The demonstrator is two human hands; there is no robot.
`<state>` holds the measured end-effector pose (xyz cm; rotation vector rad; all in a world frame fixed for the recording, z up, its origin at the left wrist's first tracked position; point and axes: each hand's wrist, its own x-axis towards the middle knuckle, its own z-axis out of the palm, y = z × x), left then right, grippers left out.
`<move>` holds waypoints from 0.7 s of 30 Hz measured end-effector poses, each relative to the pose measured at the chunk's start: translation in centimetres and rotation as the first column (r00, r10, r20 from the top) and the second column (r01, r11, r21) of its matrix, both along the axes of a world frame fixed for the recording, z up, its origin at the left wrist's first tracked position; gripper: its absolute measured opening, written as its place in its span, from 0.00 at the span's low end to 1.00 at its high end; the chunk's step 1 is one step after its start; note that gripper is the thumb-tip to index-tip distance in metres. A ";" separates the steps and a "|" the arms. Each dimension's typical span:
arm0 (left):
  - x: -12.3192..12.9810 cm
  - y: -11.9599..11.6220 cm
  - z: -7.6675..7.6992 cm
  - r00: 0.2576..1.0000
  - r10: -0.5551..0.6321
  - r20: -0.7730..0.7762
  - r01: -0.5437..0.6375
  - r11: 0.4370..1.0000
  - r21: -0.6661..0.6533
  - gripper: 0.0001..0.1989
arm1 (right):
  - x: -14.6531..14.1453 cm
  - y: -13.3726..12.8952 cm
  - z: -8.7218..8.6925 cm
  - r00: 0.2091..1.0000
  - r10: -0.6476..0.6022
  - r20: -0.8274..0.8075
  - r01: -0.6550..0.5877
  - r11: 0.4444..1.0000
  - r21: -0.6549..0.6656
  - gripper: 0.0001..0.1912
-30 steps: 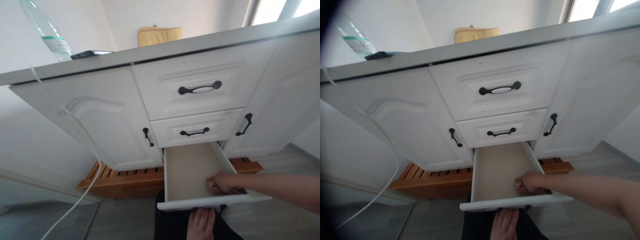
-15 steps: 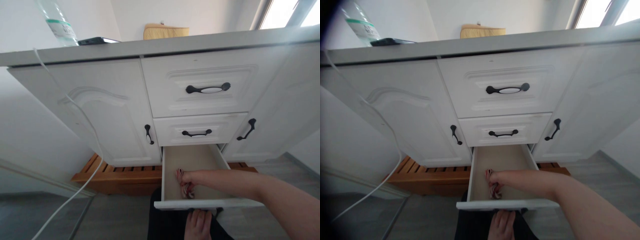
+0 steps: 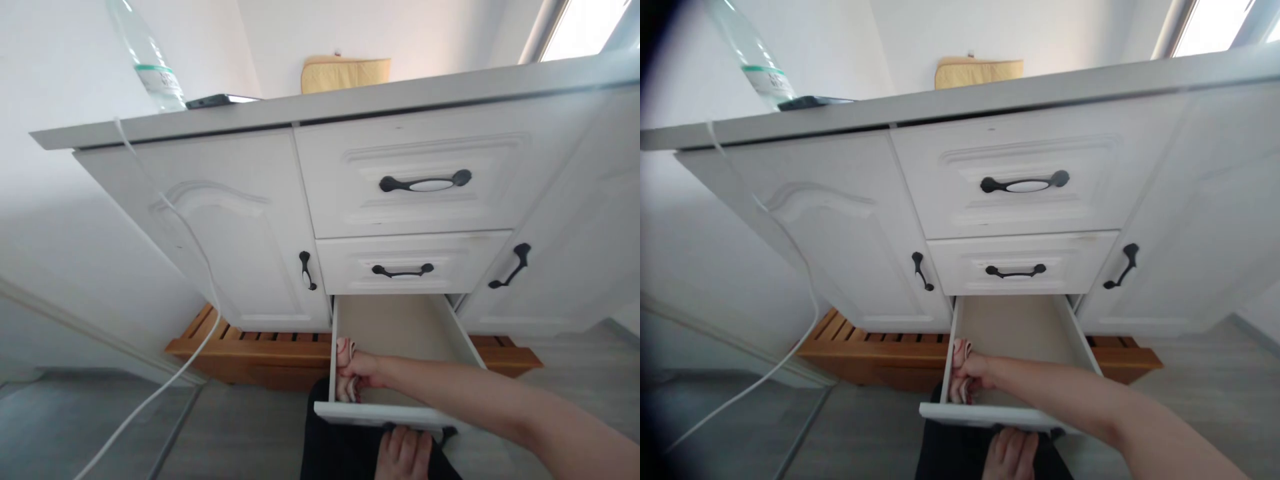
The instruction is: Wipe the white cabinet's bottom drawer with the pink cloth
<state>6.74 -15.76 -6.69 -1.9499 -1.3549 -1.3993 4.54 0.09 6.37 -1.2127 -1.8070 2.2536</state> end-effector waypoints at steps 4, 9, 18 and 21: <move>-0.4 0.3 1.5 0.999 0.020 -0.036 -0.020 1.000 0.000 0.15 | -0.2 0.0 1.8 0.991 -0.024 -0.129 0.004 0.988 -0.155 0.09; -1.9 -0.2 3.3 0.988 -0.065 -0.141 0.055 0.996 -0.074 0.15 | -2.1 0.6 7.2 0.987 0.061 -0.150 0.045 0.789 0.613 0.22; -2.3 -1.2 2.7 0.977 -0.079 -0.196 0.046 0.985 -0.167 0.16 | -5.1 -1.0 4.9 0.900 0.194 0.390 -0.430 0.540 0.723 0.08; -2.3 -1.3 2.6 0.965 -0.094 -0.245 0.040 0.975 -0.217 0.17 | -4.7 -1.3 4.2 0.881 0.335 0.334 -0.473 0.606 0.640 0.15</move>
